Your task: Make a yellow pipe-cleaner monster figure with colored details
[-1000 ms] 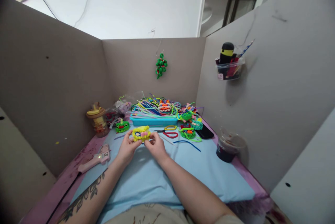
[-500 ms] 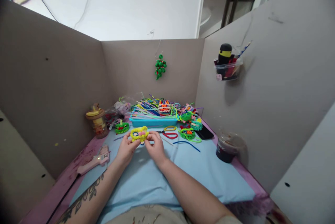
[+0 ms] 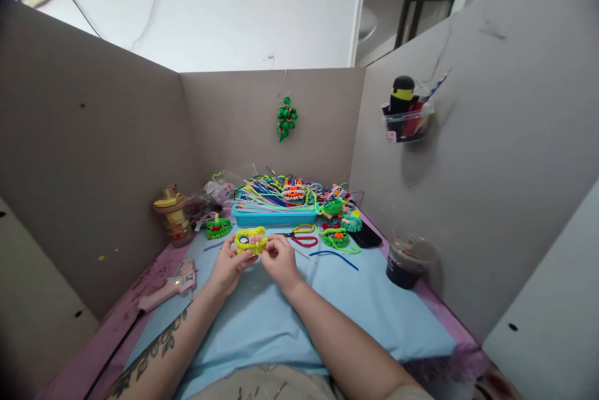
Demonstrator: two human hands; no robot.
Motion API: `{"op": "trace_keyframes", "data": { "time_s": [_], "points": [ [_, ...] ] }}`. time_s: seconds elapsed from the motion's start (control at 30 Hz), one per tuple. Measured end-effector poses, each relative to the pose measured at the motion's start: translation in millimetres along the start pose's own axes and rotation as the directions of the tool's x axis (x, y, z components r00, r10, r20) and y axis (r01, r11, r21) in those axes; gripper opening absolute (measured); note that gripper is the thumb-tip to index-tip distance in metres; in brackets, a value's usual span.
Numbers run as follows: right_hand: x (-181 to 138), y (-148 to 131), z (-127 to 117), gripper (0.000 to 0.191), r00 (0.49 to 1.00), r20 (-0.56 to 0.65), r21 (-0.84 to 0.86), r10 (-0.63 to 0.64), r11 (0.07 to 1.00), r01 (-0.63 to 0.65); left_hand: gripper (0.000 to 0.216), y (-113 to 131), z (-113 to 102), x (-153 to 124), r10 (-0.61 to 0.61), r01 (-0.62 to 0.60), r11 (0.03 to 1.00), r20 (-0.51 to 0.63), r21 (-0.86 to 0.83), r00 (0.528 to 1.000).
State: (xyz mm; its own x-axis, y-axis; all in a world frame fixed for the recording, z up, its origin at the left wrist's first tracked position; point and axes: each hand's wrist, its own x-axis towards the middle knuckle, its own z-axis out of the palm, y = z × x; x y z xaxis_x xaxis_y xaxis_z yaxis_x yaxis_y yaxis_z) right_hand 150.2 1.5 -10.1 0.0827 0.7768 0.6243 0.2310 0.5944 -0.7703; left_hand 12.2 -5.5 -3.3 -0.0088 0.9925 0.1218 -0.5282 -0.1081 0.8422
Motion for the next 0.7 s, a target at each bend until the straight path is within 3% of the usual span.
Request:
{"op": "trace_keyframes", "data": {
  "time_s": [0.23, 0.4, 0.7],
  "points": [
    [0.3, 6.0, 1.3, 0.009, 0.995, 0.074, 0.090, 0.063, 0.993, -0.070, 0.055, 1.1, -5.7, 5.0, -0.019, 0.018, 0.999, -0.011, -0.047, 1.000],
    [0.6, 8.3, -1.5, 0.008, 0.998, 0.034, 0.059, 0.048, 0.997, -0.049, 0.046, 5.4, -7.7, 6.6, -0.037, 0.034, 0.996, -0.028, -0.086, 0.999],
    [0.2, -1.2, -1.6, 0.009, 0.999, 0.044, 0.028, 0.015, 0.999, -0.016, 0.051, 3.9, -5.2, 3.8, -0.038, 0.040, 0.996, 0.032, -0.081, 0.999]
  ]
}}
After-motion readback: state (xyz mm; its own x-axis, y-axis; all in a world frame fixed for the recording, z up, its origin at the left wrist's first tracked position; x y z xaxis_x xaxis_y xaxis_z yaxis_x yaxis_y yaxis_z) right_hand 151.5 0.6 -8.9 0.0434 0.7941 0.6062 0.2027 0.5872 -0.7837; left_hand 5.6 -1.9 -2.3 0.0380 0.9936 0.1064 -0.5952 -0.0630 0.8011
